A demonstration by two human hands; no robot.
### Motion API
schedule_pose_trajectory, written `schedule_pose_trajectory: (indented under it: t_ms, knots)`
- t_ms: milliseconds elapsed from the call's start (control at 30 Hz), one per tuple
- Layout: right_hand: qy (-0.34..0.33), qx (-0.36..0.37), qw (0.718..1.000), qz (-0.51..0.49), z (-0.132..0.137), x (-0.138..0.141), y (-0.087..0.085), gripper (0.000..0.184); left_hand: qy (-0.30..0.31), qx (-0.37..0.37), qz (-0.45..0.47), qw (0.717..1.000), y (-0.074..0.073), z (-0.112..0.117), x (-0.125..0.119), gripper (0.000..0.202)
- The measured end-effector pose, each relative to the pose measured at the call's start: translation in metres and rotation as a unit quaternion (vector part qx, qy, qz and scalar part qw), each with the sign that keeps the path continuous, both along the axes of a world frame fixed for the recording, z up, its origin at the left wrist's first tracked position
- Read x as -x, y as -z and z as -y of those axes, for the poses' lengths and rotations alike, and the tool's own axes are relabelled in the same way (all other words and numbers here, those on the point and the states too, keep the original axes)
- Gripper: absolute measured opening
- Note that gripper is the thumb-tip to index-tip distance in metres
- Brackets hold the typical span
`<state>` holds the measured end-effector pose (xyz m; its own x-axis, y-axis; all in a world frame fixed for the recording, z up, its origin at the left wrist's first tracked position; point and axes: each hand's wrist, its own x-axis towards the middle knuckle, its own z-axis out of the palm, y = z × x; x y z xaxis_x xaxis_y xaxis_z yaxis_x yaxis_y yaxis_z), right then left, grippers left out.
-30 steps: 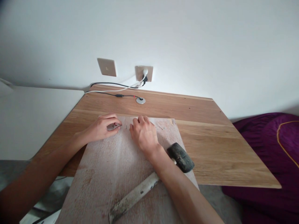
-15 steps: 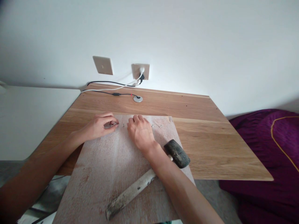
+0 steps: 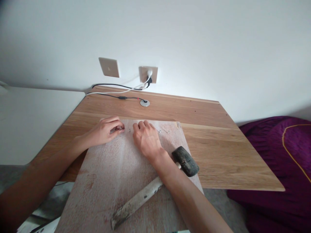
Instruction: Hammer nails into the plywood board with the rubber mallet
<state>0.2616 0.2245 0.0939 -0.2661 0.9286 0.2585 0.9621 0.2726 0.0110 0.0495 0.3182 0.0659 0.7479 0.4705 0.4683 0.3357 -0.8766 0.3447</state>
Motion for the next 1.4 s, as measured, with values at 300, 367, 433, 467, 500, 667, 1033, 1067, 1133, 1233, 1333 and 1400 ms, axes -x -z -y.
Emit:
schedule_pose_trajectory:
  t_ms: [300, 367, 433, 467, 500, 667, 1033, 1067, 1133, 1233, 1333, 1400]
  knots:
    - [-0.097, 0.019, 0.995, -0.024, 0.006, 0.002, -0.009, 0.017, -0.019, -0.026, -0.043, 0.999, -0.004, 0.005, -0.002, 0.008]
    - [-0.126, 0.042, 0.991, -0.02, 0.007, 0.002, -0.008, 0.017, -0.023, -0.028, -0.059, 0.998, -0.006, 0.006, -0.004, 0.009]
    - [-0.131, 0.052, 0.99, -0.02, 0.007, 0.002, -0.007, 0.018, -0.025, -0.027, -0.07, 0.997, -0.007, 0.007, -0.005, 0.01]
    - [-0.126, 0.05, 0.99, -0.023, 0.007, 0.002, -0.006, 0.019, -0.025, -0.027, -0.072, 0.997, -0.007, 0.008, -0.005, 0.009]
    - [-0.117, 0.045, 0.992, -0.028, 0.007, 0.002, -0.006, 0.021, -0.025, -0.026, -0.071, 0.997, -0.008, 0.008, -0.006, 0.009]
    - [-0.063, 0.003, 0.997, -0.055, 0.004, 0.001, -0.006, 0.027, -0.01, -0.002, -0.071, 0.997, -0.011, 0.005, 0.0, 0.013]
    - [-0.042, 0.003, 0.999, -0.026, -0.003, 0.005, 0.004, 0.025, 0.021, 0.06, -0.053, 0.997, -0.015, -0.01, 0.016, 0.011]
    - [-0.04, 0.001, 0.999, -0.021, -0.004, 0.005, 0.004, 0.027, 0.02, 0.069, -0.05, 0.996, -0.015, -0.011, 0.017, 0.012]
    - [-0.037, 0.0, 0.999, -0.016, -0.006, 0.006, 0.005, 0.03, 0.022, 0.085, -0.046, 0.995, -0.015, -0.013, 0.019, 0.014]
    - [-0.032, 0.005, 0.999, -0.012, -0.008, 0.007, 0.005, 0.025, 0.034, 0.108, -0.042, 0.993, -0.016, -0.016, 0.02, 0.016]
    - [-0.035, 0.012, 0.999, -0.011, -0.009, 0.008, 0.003, 0.021, 0.017, 0.105, -0.029, 0.994, -0.016, -0.016, 0.019, 0.024]
    - [-0.04, 0.013, 0.999, -0.009, -0.008, 0.009, 0.003, 0.021, 0.001, 0.086, -0.022, 0.996, -0.015, -0.014, 0.017, 0.031]
